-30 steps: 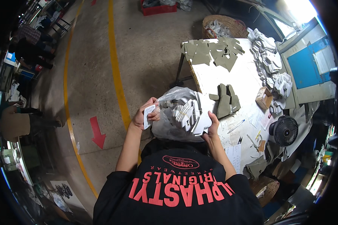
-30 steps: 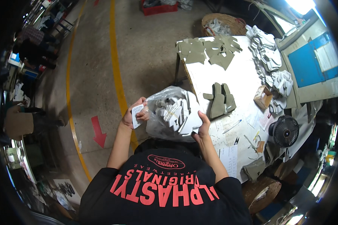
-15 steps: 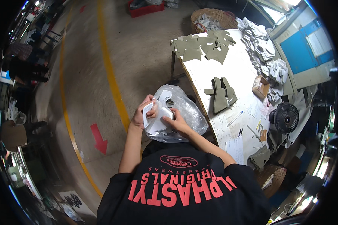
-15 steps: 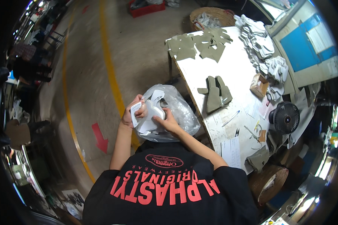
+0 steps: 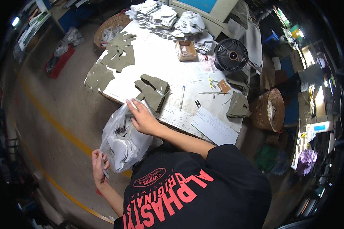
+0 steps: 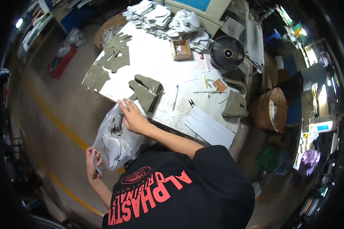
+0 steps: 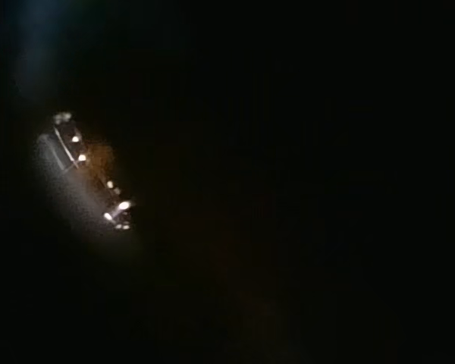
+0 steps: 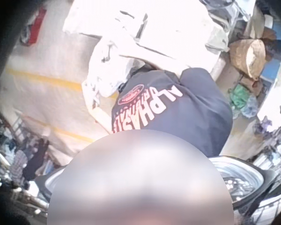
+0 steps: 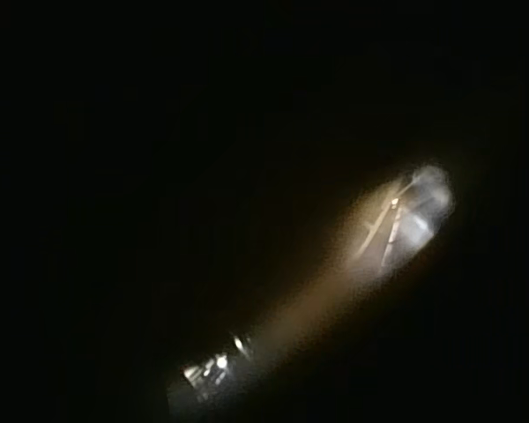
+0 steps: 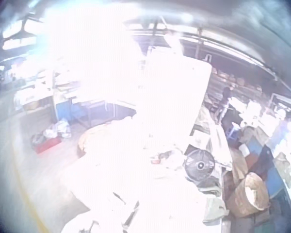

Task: The person gathers white plastic shoe parts from a table and places them into a clear plastic bag. They then pick up a white tag, write on it with a pen, and place the tag into the bag with the parts.

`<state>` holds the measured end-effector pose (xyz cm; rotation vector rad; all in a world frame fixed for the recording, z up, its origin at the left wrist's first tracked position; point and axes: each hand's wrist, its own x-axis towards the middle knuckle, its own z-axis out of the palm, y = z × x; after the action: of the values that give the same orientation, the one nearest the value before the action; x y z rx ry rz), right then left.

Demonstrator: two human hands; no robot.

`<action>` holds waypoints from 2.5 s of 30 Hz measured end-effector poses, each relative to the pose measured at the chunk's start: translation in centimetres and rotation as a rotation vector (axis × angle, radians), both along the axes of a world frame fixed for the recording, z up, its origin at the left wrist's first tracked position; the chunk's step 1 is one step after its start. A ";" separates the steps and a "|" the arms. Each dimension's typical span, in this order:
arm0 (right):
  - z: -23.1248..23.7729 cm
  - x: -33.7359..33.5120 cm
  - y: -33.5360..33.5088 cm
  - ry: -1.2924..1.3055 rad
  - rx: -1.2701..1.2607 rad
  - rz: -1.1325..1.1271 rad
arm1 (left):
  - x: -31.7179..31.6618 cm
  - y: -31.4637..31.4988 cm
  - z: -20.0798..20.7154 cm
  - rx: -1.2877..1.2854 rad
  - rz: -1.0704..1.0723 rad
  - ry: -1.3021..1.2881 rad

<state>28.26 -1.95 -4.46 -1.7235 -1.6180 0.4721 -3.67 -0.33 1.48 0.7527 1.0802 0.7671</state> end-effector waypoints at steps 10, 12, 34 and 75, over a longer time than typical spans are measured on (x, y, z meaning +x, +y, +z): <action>2.5 11.8 -6.4 0.450 -0.144 -0.085 | 3.0 -0.2 -0.4 -0.047 0.100 -0.101; 2.2 16.1 -5.6 0.482 -0.105 -0.280 | 3.5 -0.4 -0.5 -0.064 0.089 -0.079; 1.1 51.1 16.5 1.522 0.140 -0.695 | 8.0 -3.5 -1.3 -0.014 0.297 0.352; 5.5 33.9 3.7 2.184 0.613 0.316 | 7.7 -2.1 -1.0 -0.061 0.277 0.104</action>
<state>62.14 1.71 1.02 0.1040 -0.1633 1.1608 4.06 -2.46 0.47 0.6023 1.3136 0.9326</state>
